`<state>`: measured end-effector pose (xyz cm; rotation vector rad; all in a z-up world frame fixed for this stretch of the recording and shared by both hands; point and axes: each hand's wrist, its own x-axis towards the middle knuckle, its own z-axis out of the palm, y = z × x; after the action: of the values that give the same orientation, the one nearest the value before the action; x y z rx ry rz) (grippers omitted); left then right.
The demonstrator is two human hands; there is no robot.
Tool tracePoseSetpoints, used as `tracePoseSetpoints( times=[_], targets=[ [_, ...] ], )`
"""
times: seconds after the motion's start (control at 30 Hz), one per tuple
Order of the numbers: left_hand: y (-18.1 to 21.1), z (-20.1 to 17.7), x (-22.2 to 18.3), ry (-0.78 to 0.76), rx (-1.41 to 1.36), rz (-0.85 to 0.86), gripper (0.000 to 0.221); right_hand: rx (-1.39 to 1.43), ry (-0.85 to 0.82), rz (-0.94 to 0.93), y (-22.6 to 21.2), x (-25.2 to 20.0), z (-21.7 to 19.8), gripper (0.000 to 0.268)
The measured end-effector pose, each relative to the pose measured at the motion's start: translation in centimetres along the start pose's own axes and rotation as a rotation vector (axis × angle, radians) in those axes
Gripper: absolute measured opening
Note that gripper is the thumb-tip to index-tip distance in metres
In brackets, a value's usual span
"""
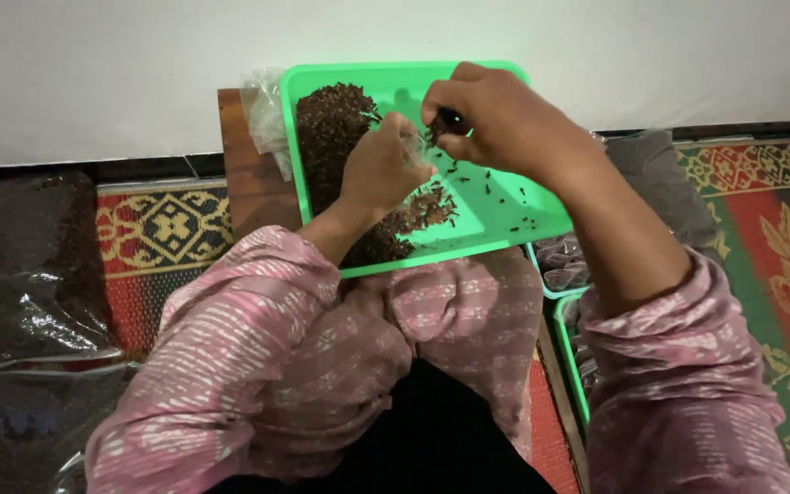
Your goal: The person places small amounts of dried cloves into plastic bags by hand, using a small plastic stick to help guide them, then seals each bag by hand.
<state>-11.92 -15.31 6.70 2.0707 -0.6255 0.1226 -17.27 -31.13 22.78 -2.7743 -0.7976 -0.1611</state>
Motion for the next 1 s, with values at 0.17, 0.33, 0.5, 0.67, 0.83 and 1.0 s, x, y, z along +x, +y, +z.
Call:
tracePoseSetpoints(
  times=[0.17,0.33,0.5,0.67,0.83,1.0],
  targets=[
    [0.2,-0.2,0.0,-0.016,0.000,-0.035,0.052,-0.101,-0.055,0.128,0.4,1.1,2.1,0.032],
    [0.0,-0.3,-0.2,-0.069,0.053,-0.040,0.051,-0.103,-0.070,0.075,-0.5,1.6,2.1,0.024],
    [-0.6,0.0,-0.4,0.017,-0.163,0.106,0.057,0.021,-0.076,0.009,-0.4,1.7,1.9,0.036],
    [-1.4,1.1,0.4,0.010,-0.140,0.046,0.064,0.099,-0.047,0.055,-0.7,1.2,0.5,0.043],
    [-0.4,0.2,0.4,0.010,-0.174,0.014,0.063,-0.001,0.031,-0.027,0.2,0.0,0.5,0.027],
    [1.5,-1.0,0.1,-0.031,-0.262,-0.069,0.048,-0.002,-0.130,0.050,0.8,-1.2,2.0,0.030]
  ],
)
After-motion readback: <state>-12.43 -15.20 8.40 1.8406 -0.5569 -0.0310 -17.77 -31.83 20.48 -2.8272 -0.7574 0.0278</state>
